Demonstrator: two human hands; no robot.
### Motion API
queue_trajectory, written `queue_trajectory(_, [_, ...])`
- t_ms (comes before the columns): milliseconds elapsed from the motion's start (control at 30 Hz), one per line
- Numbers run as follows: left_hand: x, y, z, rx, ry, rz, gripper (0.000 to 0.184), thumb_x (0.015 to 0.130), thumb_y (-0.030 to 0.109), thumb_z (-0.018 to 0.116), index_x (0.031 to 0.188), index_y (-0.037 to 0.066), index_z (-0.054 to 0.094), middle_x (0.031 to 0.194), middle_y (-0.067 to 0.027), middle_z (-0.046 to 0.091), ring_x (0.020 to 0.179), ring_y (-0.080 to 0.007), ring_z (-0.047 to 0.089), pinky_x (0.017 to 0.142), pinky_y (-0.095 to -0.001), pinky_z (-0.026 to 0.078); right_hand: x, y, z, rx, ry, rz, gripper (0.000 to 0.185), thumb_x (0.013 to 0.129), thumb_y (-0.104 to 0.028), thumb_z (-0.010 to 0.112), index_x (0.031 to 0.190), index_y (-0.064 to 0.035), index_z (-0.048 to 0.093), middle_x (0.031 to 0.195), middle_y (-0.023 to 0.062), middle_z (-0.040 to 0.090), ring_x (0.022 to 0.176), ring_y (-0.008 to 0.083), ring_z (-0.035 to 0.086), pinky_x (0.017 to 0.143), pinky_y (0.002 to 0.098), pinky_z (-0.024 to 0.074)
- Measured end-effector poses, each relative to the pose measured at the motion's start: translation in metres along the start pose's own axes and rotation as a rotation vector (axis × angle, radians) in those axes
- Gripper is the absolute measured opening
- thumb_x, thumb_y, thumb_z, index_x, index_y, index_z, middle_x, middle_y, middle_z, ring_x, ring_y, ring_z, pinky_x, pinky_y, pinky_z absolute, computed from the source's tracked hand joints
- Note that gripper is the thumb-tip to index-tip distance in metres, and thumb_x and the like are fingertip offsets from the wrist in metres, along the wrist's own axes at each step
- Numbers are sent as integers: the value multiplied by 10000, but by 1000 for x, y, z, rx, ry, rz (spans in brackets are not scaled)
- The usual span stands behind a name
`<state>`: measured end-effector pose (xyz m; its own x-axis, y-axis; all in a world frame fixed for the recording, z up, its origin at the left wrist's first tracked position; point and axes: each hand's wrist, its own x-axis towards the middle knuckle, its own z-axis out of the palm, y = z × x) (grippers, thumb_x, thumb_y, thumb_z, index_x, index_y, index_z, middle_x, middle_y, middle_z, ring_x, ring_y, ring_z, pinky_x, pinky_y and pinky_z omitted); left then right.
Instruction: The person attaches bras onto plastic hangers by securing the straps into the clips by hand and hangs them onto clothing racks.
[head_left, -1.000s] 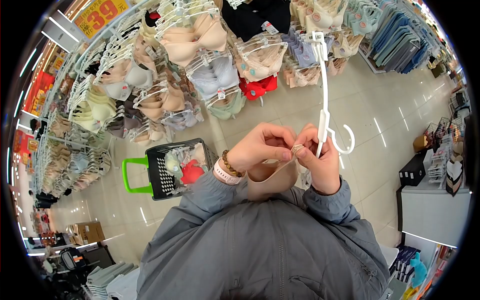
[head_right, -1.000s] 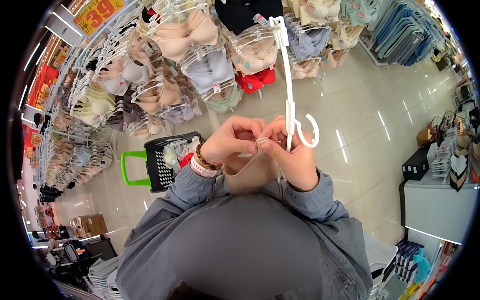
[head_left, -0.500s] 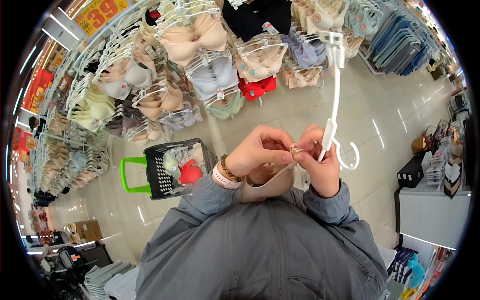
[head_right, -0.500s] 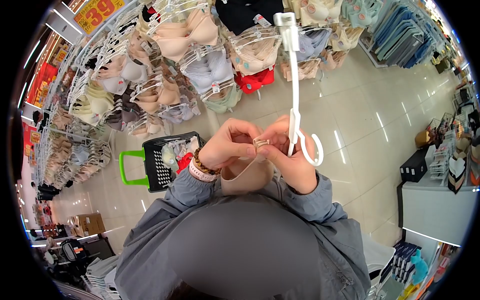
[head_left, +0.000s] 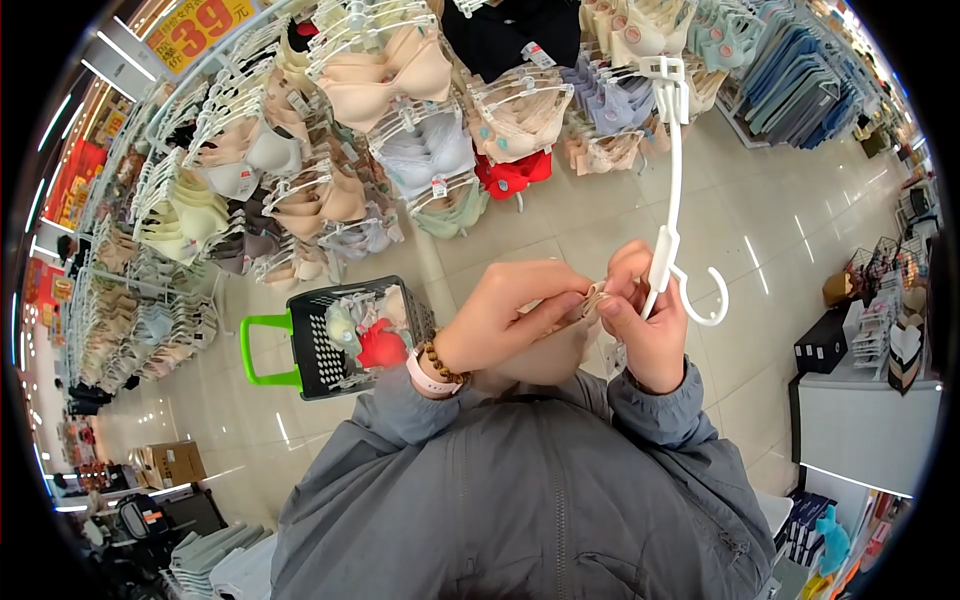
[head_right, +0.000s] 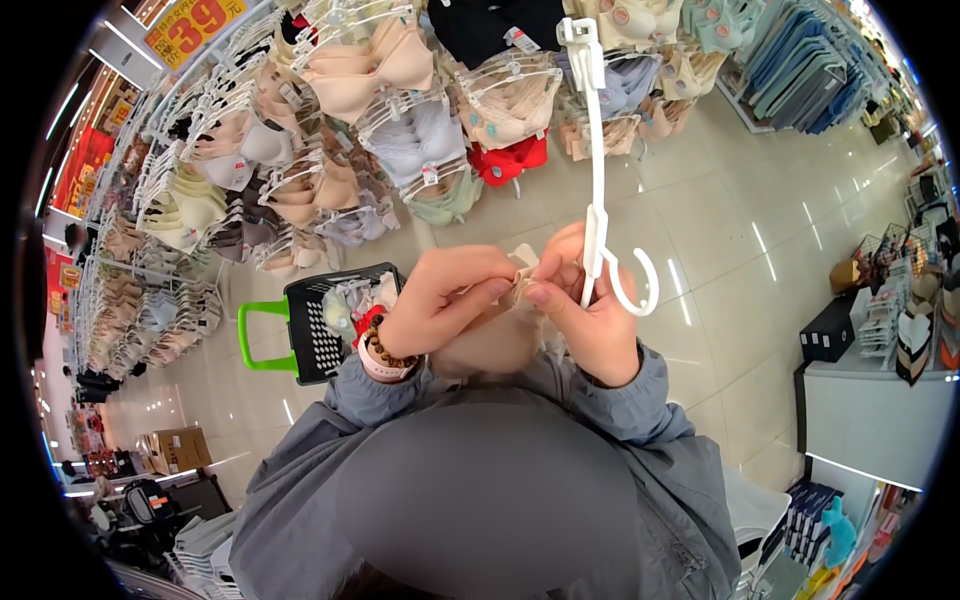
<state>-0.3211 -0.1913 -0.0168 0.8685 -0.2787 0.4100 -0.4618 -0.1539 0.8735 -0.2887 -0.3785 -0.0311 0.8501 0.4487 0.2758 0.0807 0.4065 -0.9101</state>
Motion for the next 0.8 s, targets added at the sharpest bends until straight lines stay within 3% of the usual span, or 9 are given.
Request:
queue_trajectory(67, [0, 2, 1, 111, 13, 30, 110, 843, 7, 574, 932, 22, 636, 769, -108, 593, 649, -262, 567, 565, -319, 437, 1, -1, 1, -1, 8, -7, 171, 823, 33, 648, 932, 2, 521, 943, 45, 473, 722, 72, 544, 640, 200, 463])
queue_trajectory(300, [0, 6, 0, 154, 38, 42, 117, 828, -15, 570, 926, 14, 627, 777, -114, 586, 654, -271, 567, 567, -332, 442, 3, -4, 9, 57, 42, 17, 205, 809, 43, 662, 978, 16, 549, 952, 53, 485, 740, 68, 540, 645, 205, 464])
queue_trajectory(367, [1, 4, -1, 186, 40, 105, 74, 847, -4, 559, 902, -14, 607, 745, -106, 573, 641, -237, 564, 559, -300, 427, 3, -5, 8, 38, 52, 40, 215, 802, 36, 676, 987, 15, 568, 948, 52, 487, 739, 68, 536, 643, 202, 460])
queue_trajectory(433, [2, 10, -2, 178, 29, 83, 82, 843, -5, 560, 909, -14, 609, 753, -108, 575, 656, -245, 566, 567, -303, 430, 2, 1, 2, -174, 13, -115, 218, 788, 21, 701, 982, 4, 604, 921, 37, 489, 711, 62, 522, 634, 190, 449])
queue_trajectory(567, [4, 13, 3, 112, 82, 124, 130, 816, -5, 598, 944, 10, 616, 803, -112, 590, 698, -271, 571, 596, -333, 455, 2, 1, 0, -345, 18, -197, 184, 780, 18, 711, 932, -14, 612, 884, 19, 486, 685, 54, 506, 623, 180, 440])
queue_trajectory(733, [0, 3, 13, 300, 114, 67, 171, 800, 31, 642, 967, 12, 616, 827, -110, 602, 729, -263, 586, 621, -332, 468, 4, -1, 7, -67, 66, -18, 144, 803, 8, 689, 908, 10, 589, 864, 39, 533, 743, 73, 564, 648, 206, 462])
queue_trajectory(800, [-3, -1, 14, 309, 87, 57, 177, 794, 39, 653, 965, 11, 617, 835, -110, 610, 740, -261, 594, 631, -329, 474, 3, -7, 1, -96, 49, 17, 133, 813, 10, 677, 909, 18, 585, 869, 50, 548, 747, 80, 579, 643, 206, 466])
